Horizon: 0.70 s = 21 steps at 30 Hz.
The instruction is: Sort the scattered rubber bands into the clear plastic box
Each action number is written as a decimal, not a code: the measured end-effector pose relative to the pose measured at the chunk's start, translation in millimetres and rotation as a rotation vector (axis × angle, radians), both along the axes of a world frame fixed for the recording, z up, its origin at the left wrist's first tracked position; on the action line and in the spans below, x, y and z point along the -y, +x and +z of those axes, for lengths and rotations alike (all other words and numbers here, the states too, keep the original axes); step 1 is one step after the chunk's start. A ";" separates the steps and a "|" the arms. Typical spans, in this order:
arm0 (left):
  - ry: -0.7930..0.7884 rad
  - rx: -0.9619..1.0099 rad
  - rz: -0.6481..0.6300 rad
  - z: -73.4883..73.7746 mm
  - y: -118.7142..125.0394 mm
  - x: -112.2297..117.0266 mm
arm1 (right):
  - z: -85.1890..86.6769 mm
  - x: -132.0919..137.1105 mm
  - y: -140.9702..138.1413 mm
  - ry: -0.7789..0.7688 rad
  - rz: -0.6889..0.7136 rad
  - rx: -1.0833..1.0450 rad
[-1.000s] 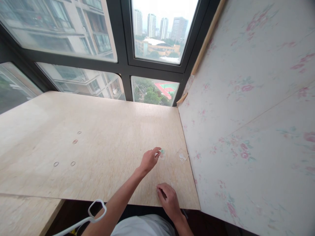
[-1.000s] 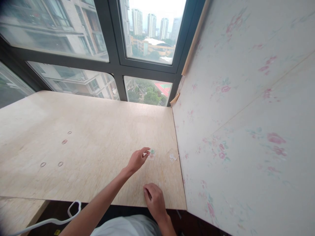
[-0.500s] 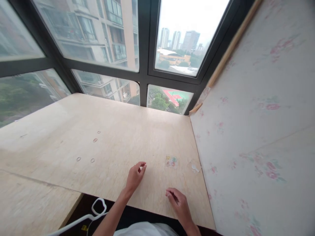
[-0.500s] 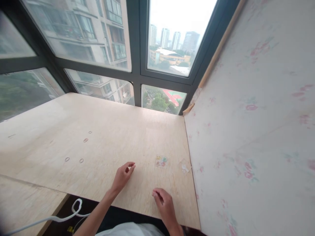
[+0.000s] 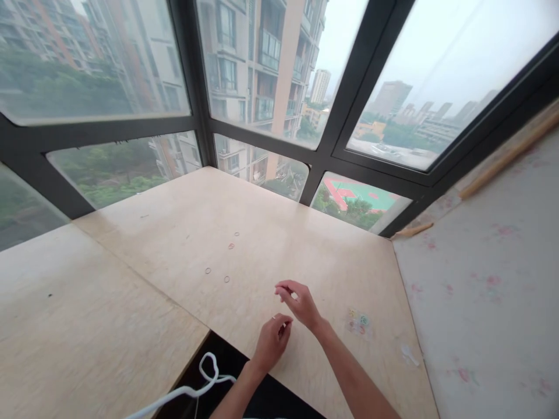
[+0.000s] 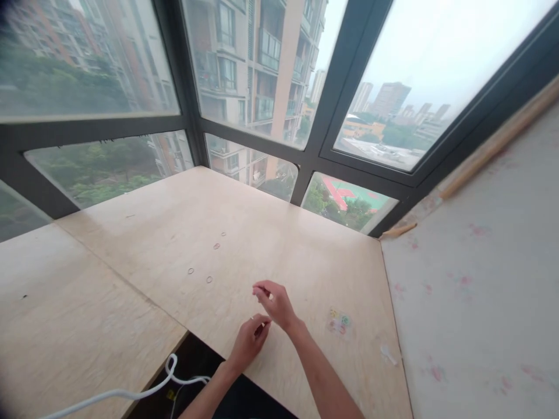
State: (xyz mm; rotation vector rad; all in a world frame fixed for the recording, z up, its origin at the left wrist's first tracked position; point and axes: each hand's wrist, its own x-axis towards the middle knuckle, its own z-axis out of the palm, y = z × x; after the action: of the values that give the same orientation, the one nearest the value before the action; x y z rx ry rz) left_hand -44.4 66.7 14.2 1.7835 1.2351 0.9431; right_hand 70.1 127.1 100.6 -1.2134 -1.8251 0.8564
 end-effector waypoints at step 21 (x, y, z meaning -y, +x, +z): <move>-0.103 0.071 -0.018 -3.1 -4.4 1.5 | -48.5 -198.5 -160.4 -0.113 0.146 0.874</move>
State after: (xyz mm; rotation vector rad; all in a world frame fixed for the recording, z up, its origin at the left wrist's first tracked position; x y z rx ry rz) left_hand -48.8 65.2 11.0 1.6643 1.1989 0.9087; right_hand -90.2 325.7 52.1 -1.7092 -2.5968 0.5293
